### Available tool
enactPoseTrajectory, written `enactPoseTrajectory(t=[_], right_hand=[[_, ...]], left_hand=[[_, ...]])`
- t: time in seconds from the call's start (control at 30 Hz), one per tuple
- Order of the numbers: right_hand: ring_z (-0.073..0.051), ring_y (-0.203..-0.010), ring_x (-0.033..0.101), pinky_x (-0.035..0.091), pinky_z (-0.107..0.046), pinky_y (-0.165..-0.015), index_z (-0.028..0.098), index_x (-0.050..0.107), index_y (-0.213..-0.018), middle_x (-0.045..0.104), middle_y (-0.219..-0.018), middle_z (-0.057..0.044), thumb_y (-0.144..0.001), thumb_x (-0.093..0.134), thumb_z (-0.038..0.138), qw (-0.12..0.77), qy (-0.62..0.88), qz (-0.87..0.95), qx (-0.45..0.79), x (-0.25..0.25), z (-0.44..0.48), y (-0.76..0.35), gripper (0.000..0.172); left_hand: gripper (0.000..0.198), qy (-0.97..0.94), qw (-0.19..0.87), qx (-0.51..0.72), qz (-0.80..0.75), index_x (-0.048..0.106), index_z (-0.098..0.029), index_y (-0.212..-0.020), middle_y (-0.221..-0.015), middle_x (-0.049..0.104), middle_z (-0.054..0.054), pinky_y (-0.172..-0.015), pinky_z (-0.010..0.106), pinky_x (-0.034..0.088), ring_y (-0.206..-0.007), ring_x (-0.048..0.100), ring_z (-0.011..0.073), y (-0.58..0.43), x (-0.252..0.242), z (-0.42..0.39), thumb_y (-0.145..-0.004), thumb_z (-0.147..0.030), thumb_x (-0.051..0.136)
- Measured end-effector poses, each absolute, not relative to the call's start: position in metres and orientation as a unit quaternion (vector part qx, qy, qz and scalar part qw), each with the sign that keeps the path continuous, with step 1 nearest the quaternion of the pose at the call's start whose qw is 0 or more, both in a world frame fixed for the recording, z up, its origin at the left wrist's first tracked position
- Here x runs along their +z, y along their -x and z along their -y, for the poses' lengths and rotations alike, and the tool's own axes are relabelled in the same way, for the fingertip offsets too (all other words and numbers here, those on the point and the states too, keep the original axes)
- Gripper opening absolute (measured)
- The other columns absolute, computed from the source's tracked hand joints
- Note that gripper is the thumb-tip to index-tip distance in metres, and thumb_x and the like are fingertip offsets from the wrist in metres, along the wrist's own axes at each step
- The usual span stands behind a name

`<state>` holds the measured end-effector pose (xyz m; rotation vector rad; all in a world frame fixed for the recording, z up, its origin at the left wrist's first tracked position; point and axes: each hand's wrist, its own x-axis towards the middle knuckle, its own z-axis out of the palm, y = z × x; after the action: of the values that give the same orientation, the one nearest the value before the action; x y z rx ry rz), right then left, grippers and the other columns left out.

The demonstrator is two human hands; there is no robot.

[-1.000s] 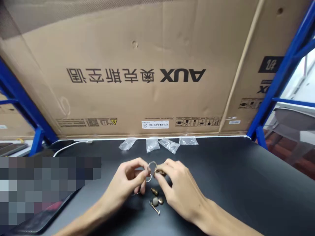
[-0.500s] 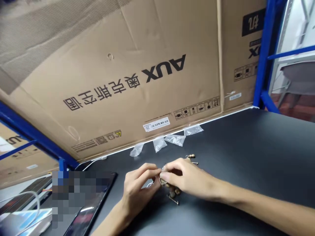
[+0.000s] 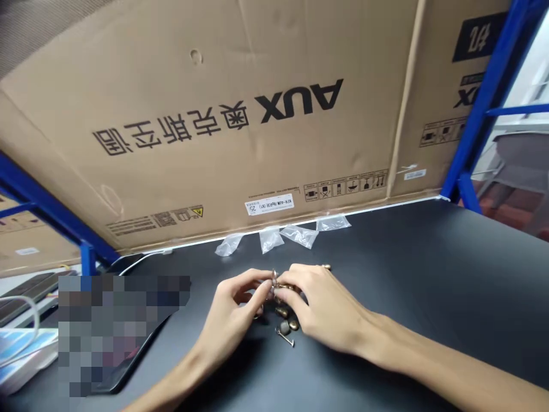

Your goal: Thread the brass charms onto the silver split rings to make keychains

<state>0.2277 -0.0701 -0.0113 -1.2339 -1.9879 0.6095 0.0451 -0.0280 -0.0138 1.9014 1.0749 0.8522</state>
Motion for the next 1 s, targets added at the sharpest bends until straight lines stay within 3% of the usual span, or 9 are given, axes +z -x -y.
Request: enactPoseTrajectory(t=[0.2, 0.4, 0.5, 0.63, 0.7, 0.87, 0.93, 1.0], right_hand=[[-0.013, -0.071, 0.057, 0.040, -0.027, -0.071, 0.020, 0.062, -0.081, 0.063, -0.080, 0.000, -0.101, 0.041, 0.027, 0.334, 0.465, 0.784, 0.239, -0.015, 0.072, -0.225, 0.030], [-0.014, -0.071, 0.057, 0.041, -0.029, -0.071, 0.020, 0.063, -0.079, 0.065, -0.080, 0.000, -0.100, 0.044, 0.034, 0.339, 0.487, 0.751, 0.290, -0.011, 0.073, -0.225, 0.032], [-0.015, -0.074, 0.058, 0.043, -0.027, -0.071, 0.019, 0.063, -0.080, 0.066, -0.080, 0.000, -0.099, 0.045, 0.036, 0.340, 0.476, 0.717, 0.379, -0.006, 0.073, -0.224, 0.031], [-0.015, -0.069, 0.055, 0.045, -0.027, -0.070, 0.018, 0.058, -0.074, 0.060, -0.072, 0.000, -0.096, 0.049, 0.041, 0.343, 0.414, 0.682, 0.496, -0.002, 0.069, -0.225, 0.033], [-0.015, -0.067, 0.053, 0.046, -0.028, -0.070, 0.018, 0.056, -0.072, 0.056, -0.071, 0.000, -0.093, 0.053, 0.044, 0.355, 0.387, 0.659, 0.539, -0.001, 0.067, -0.227, 0.034], [-0.015, -0.067, 0.054, 0.047, -0.030, -0.071, 0.016, 0.058, -0.074, 0.056, -0.071, -0.001, -0.092, 0.053, 0.050, 0.329, 0.344, 0.654, 0.588, 0.006, 0.071, -0.230, 0.039], [-0.016, -0.071, 0.057, 0.047, -0.029, -0.073, 0.016, 0.062, -0.079, 0.061, -0.075, -0.002, -0.095, 0.050, 0.047, 0.312, 0.372, 0.702, 0.522, 0.008, 0.074, -0.231, 0.037], [-0.016, -0.075, 0.059, 0.046, -0.029, -0.074, 0.019, 0.066, -0.083, 0.066, -0.081, -0.003, -0.098, 0.046, 0.041, 0.319, 0.442, 0.747, 0.381, 0.005, 0.073, -0.233, 0.033]], left_hand=[[0.018, -0.728, 0.437, 0.348, -0.397, 0.072, -0.017, -0.090, -0.079, 0.071, 0.003, -0.062, 0.024, 0.049, -0.073, 0.064, 0.0162, -0.044, -0.014, 0.031, -0.088, -0.030, 0.059], [0.017, -0.776, 0.358, 0.358, -0.375, 0.068, -0.019, -0.089, -0.086, 0.072, 0.002, -0.073, 0.024, 0.052, -0.080, 0.066, 0.0149, -0.042, -0.016, 0.030, -0.093, -0.028, 0.054], [0.013, -0.828, 0.199, 0.402, -0.338, 0.065, -0.018, -0.092, -0.080, 0.071, 0.000, -0.067, 0.021, 0.052, -0.069, 0.065, 0.0110, -0.037, -0.022, 0.021, -0.095, -0.019, 0.052], [0.025, -0.874, -0.181, 0.413, -0.182, 0.062, -0.019, -0.100, -0.088, 0.071, 0.002, -0.063, 0.020, 0.048, -0.067, 0.062, 0.0103, -0.027, -0.021, 0.008, -0.090, -0.002, 0.047], [0.024, -0.879, -0.224, 0.394, -0.150, 0.062, -0.019, -0.102, -0.088, 0.071, 0.003, -0.060, 0.022, 0.045, -0.067, 0.061, 0.0120, -0.023, -0.013, 0.005, -0.091, -0.004, 0.047], [0.020, -0.925, -0.219, 0.289, -0.115, 0.064, -0.022, -0.105, -0.096, 0.072, 0.003, -0.059, 0.024, 0.043, -0.069, 0.063, 0.0132, -0.015, -0.005, -0.002, -0.094, -0.014, 0.049], [0.021, -0.942, -0.154, 0.250, -0.163, 0.066, -0.024, -0.099, -0.096, 0.073, 0.002, -0.059, 0.024, 0.043, -0.071, 0.063, 0.0136, -0.013, -0.012, -0.010, -0.096, -0.017, 0.046], [0.028, -0.930, -0.127, 0.255, -0.230, 0.067, -0.022, -0.097, -0.091, 0.073, 0.003, -0.062, 0.026, 0.046, -0.073, 0.064, 0.0150, -0.011, -0.020, -0.020, -0.095, -0.011, 0.042]])
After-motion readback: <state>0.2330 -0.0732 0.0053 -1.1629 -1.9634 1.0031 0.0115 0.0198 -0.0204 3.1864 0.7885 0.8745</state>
